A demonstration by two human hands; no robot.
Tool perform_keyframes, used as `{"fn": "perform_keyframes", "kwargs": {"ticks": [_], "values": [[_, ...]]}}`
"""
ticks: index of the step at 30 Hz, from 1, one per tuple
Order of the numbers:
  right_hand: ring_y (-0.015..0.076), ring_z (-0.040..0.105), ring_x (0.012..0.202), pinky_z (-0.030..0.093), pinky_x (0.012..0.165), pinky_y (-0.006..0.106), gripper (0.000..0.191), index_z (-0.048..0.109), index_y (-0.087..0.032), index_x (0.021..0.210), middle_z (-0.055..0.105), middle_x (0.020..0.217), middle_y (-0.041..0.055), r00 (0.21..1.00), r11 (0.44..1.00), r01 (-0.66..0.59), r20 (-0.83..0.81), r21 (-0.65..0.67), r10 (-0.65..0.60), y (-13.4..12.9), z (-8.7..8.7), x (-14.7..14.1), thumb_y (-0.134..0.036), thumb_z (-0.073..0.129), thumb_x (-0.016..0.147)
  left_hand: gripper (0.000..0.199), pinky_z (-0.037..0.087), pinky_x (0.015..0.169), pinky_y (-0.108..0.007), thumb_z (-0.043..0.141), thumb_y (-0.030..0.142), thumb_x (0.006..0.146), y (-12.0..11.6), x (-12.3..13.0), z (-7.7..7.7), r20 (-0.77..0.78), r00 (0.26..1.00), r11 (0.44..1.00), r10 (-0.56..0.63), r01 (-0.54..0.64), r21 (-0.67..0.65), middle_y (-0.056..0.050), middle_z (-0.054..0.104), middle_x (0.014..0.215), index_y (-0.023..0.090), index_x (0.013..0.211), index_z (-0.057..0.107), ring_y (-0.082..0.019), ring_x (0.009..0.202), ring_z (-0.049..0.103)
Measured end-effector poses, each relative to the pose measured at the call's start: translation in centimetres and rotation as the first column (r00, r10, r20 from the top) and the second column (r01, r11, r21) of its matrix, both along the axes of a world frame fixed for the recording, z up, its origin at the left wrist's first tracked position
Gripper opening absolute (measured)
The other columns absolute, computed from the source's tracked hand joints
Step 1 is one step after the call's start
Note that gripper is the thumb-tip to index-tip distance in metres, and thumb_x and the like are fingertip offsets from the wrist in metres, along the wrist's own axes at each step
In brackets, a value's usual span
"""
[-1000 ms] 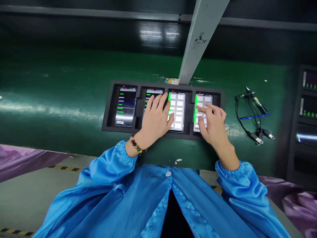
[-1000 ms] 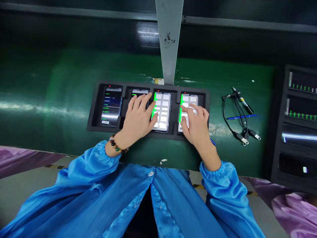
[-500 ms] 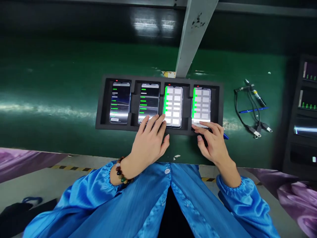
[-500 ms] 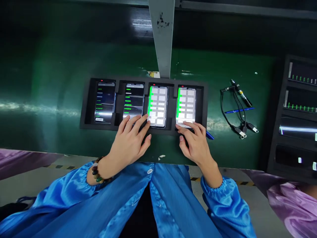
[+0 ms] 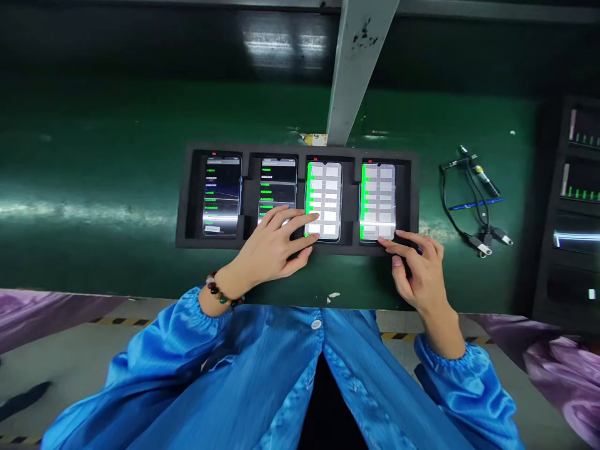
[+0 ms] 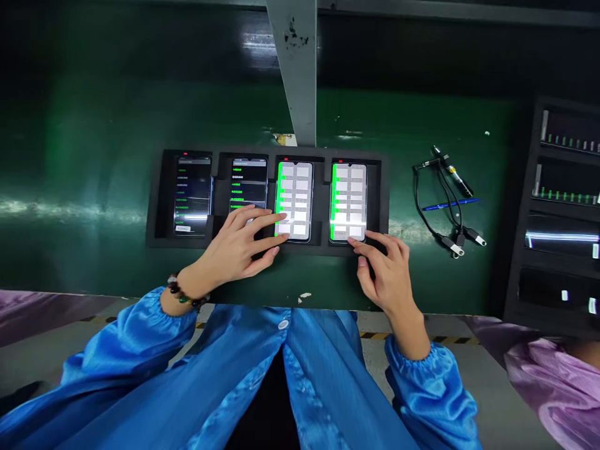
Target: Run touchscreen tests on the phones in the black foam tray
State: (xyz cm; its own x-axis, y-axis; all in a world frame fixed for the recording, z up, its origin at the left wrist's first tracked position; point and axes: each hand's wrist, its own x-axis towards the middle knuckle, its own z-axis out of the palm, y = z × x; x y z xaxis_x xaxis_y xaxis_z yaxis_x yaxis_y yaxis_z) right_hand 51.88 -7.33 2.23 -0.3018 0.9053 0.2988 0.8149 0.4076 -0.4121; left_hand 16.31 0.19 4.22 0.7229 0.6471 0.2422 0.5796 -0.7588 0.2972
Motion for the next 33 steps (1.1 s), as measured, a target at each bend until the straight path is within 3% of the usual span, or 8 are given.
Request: {"fn": "perform_keyframes", "kwargs": {"ticks": [7,13,21,30,33], "values": [[0.0345,0.071,0.135,0.049,0.108,0.057,0.027,0.068,-0.027,0.127,0.086,0.126,0.0050,0.998,0.998,0.062,0.013,0.010,-0.062,-0.4,-0.2,1.4,-0.014,0.059,0.105,0.030,0.052,0.123,-0.063,0.065,0.031,0.105,1.2,1.6,-0.5,0.013,0.996,0.996,-0.091,0.091,-0.011,-0.009,0.068,0.159,0.026,0.129,0.081,-0.035,0.140,0.064],[0.0347,0.071,0.135,0.050,0.110,0.057,0.021,0.067,-0.027,0.120,0.086,0.126,0.0055,0.997,0.997,0.073,-0.028,0.004,-0.073,-0.3,-0.4,1.2,-0.015,0.060,0.104,0.023,0.048,0.126,-0.064,0.066,0.031,0.105,1.1,0.6,0.8,-0.055,0.985,0.984,0.165,-0.161,0.073,-0.007,0.073,0.150,0.026,0.116,0.086,-0.035,0.138,0.067],[0.0349,0.071,0.134,0.050,0.111,0.058,0.019,0.066,-0.026,0.120,0.086,0.126,0.0061,0.996,0.997,0.073,-0.044,-0.003,-0.073,-0.5,-0.6,1.2,-0.016,0.060,0.105,0.028,0.051,0.125,-0.061,0.063,0.031,0.108,-2.4,2.6,3.1,-0.181,0.961,0.978,0.207,-0.199,0.064,-0.012,0.076,0.144,0.017,0.113,0.086,-0.035,0.133,0.069],[0.0349,0.069,0.138,0.050,0.111,0.058,0.020,0.066,-0.026,0.119,0.086,0.128,0.0051,0.995,0.997,0.080,-0.054,-0.010,-0.081,-0.7,-0.8,1.2,-0.014,0.061,0.104,0.022,0.053,0.120,-0.065,0.070,0.034,0.106,-1.3,1.2,2.4,-0.096,0.976,0.980,0.195,-0.190,0.054,-0.009,0.076,0.144,0.021,0.111,0.087,-0.036,0.129,0.069],[0.0346,0.069,0.138,0.052,0.109,0.057,0.022,0.067,-0.027,0.121,0.086,0.126,0.0046,0.995,0.997,0.083,-0.059,-0.003,-0.083,-0.7,-0.8,1.2,-0.014,0.061,0.104,0.021,0.053,0.121,-0.063,0.069,0.035,0.106,-0.9,1.2,2.1,-0.075,0.988,0.991,0.134,-0.131,0.036,-0.007,0.075,0.147,0.024,0.112,0.087,-0.035,0.130,0.069]]}}
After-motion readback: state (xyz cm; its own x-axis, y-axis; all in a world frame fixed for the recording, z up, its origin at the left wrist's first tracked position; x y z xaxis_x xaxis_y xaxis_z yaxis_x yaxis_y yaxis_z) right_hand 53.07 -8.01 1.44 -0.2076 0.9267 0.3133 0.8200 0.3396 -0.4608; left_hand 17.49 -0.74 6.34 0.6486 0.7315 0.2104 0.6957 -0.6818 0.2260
